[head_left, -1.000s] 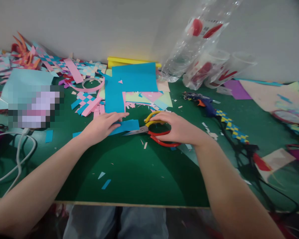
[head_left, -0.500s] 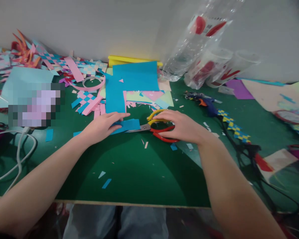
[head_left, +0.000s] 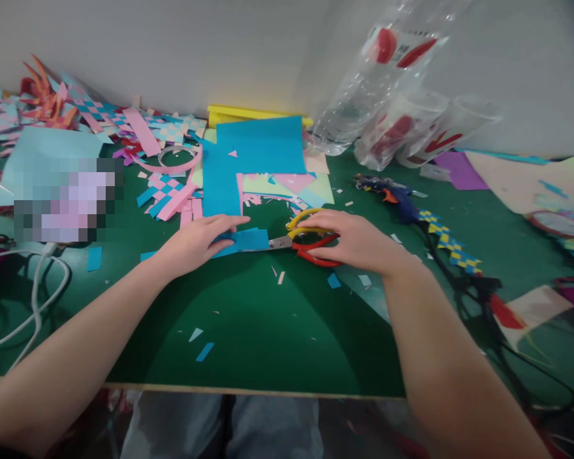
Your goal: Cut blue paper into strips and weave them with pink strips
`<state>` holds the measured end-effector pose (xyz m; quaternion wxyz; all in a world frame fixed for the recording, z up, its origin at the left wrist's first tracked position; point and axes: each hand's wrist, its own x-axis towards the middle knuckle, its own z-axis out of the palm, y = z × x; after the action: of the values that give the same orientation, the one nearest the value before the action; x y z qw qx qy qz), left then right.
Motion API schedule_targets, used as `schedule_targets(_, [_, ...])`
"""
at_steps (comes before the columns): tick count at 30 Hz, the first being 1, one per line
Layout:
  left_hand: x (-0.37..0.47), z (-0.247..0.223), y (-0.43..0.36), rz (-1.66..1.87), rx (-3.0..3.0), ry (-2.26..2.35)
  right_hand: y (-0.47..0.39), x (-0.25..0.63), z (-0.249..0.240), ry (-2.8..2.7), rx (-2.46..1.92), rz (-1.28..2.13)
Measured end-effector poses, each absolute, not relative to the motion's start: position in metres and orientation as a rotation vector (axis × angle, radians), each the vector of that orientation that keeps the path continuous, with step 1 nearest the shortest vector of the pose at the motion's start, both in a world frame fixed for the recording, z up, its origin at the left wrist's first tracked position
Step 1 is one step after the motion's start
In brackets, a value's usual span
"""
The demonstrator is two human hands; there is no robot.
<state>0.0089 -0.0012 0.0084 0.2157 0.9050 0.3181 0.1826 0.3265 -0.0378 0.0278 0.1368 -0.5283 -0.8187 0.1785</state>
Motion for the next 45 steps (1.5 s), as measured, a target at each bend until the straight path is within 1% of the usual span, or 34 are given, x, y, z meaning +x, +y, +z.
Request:
schedule_targets(9, [0.008, 0.008, -0.001, 0.501, 2.513, 0.885, -0.039, 0.326, 0.028, -2.397, -1.508, 0.523])
schedule_targets(14, [0.010, 0.009, -0.002, 0.482, 2.506, 0.904, -0.040, 0.322, 0.030, -2.446, -1.545, 0.583])
schedule_targets(20, [0.010, 0.007, -0.001, 0.522, 2.530, 0.866, -0.042, 0.316, 0.030, -2.473, -1.484, 0.605])
schedule_targets(28, [0.009, 0.007, -0.002, 0.584, 2.570, 0.799, -0.042, 0.313, 0.029, -2.477, -1.491, 0.566])
schedule_targets(45, [0.010, 0.011, -0.006, 0.582, 2.606, 0.799, -0.040, 0.315, 0.028, -2.485, -1.457, 0.565])
